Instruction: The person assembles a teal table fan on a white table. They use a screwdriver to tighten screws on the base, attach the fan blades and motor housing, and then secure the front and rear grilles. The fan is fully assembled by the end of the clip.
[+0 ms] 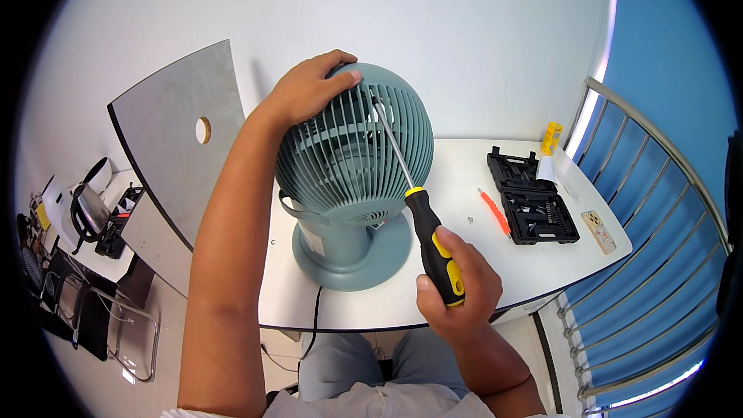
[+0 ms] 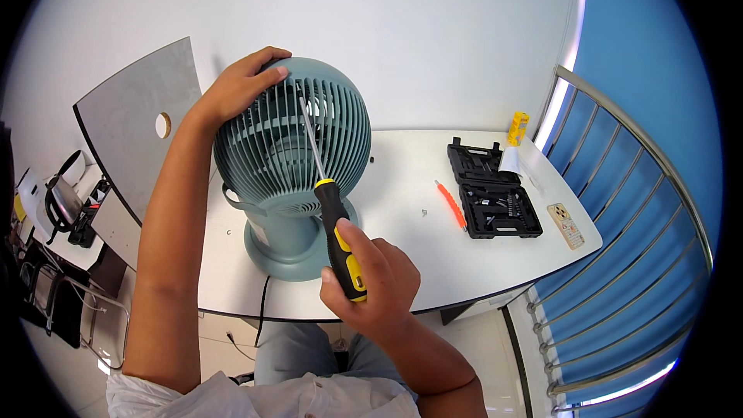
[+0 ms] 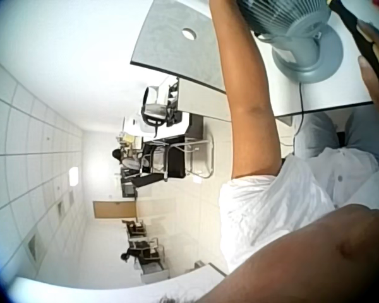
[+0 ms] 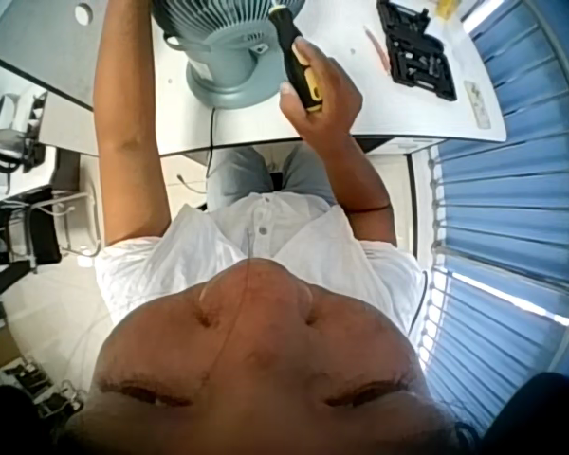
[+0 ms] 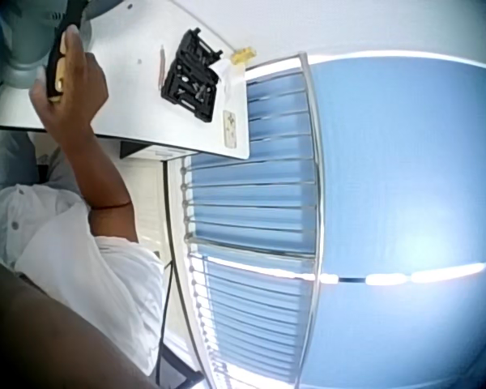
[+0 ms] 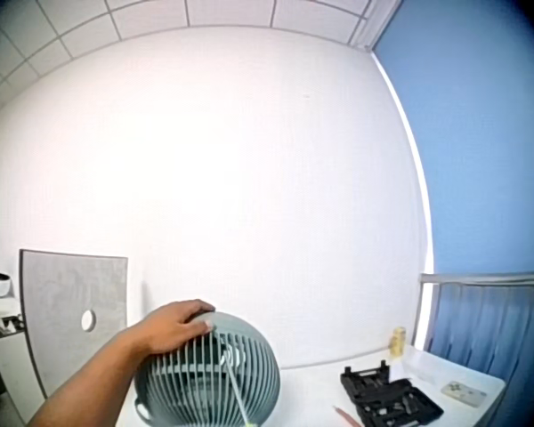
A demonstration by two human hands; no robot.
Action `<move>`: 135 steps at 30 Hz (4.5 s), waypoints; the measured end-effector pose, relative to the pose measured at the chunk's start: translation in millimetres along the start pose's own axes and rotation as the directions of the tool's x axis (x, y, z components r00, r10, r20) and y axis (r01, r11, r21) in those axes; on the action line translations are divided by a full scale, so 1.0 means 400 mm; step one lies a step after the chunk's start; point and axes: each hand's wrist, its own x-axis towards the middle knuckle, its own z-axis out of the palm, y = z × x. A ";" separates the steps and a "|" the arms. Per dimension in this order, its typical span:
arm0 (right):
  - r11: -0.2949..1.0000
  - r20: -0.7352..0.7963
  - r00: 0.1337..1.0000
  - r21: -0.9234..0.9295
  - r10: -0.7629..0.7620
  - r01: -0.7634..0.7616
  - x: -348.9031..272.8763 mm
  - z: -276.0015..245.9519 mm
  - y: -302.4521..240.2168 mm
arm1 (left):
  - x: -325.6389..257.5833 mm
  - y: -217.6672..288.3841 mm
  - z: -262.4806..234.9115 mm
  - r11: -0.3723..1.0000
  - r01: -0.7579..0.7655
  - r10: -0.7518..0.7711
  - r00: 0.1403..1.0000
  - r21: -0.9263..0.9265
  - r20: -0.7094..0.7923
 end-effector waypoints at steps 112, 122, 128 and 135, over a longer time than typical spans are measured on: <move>-0.718 0.836 0.511 0.479 0.198 -0.505 0.042 0.045 -0.016 | -0.003 0.015 -0.003 1.000 -0.007 0.007 1.000 -0.001 -0.009; -0.743 0.800 0.551 0.514 0.236 -0.428 0.047 0.046 -0.045 | 0.001 0.003 0.006 0.999 -0.016 0.017 1.000 0.051 -0.023; -0.665 0.880 0.339 0.475 0.334 -0.577 0.088 0.024 -0.059 | -0.005 0.008 0.006 0.994 -0.034 0.037 0.999 0.106 -0.025; -0.703 0.879 0.443 0.428 0.178 -0.568 0.057 0.034 -0.005 | -0.002 -0.004 -0.003 0.999 -0.046 0.046 0.999 -0.005 -0.012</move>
